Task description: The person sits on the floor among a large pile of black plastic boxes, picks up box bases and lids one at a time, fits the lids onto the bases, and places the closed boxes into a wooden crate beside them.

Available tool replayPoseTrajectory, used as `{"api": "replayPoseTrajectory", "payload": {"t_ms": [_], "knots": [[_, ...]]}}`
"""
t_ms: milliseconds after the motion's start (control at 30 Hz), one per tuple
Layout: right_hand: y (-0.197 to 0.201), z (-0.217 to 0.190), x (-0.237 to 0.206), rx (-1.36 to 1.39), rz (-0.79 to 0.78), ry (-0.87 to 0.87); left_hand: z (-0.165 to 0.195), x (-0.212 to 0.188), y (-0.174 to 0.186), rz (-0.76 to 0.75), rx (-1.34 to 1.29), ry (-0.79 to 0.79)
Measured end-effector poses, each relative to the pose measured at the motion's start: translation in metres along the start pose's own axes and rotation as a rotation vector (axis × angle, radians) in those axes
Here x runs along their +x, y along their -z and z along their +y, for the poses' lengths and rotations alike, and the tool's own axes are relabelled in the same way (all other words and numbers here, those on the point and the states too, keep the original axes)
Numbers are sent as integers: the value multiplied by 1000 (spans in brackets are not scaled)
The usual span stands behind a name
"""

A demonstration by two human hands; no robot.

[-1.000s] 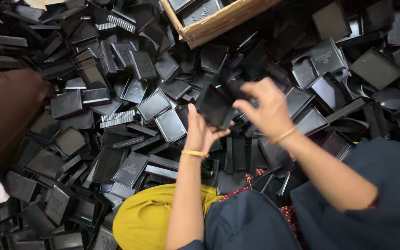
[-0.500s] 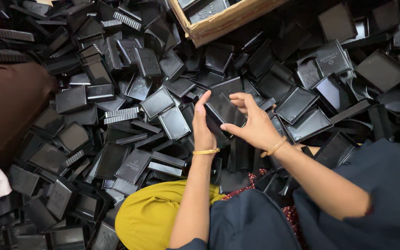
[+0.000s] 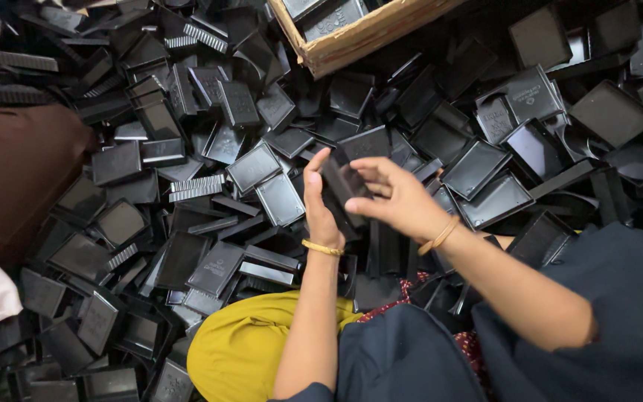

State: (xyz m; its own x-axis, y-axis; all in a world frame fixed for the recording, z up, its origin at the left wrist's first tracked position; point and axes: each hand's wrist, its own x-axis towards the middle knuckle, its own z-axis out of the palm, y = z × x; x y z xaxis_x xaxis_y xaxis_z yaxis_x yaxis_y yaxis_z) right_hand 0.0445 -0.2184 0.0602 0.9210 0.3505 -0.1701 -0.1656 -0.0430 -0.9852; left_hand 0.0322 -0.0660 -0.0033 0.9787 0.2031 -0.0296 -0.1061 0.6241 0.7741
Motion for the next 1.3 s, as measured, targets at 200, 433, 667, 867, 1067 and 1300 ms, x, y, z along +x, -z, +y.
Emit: {"api": "replayPoseTrajectory", "payload": {"t_ms": [200,433,667,867,1067,1300], "knots": [[-12,2,-9,-180,-26,-26,7,-2,0,68,82,-123],[-11,9,-5,-62,-64,-83,11,2,2,-9,306,-291],[6,9,0,211,-301,-383,19,-3,11,-22,531,-335],[-10,9,-27,-73,-76,-134,26,6,23,295,1020,-495],[-23,-16,-35,-329,92,86,17,8,32,341,814,-469],[66,-112,61,385,163,350,-35,82,2,3,954,-285]]}}
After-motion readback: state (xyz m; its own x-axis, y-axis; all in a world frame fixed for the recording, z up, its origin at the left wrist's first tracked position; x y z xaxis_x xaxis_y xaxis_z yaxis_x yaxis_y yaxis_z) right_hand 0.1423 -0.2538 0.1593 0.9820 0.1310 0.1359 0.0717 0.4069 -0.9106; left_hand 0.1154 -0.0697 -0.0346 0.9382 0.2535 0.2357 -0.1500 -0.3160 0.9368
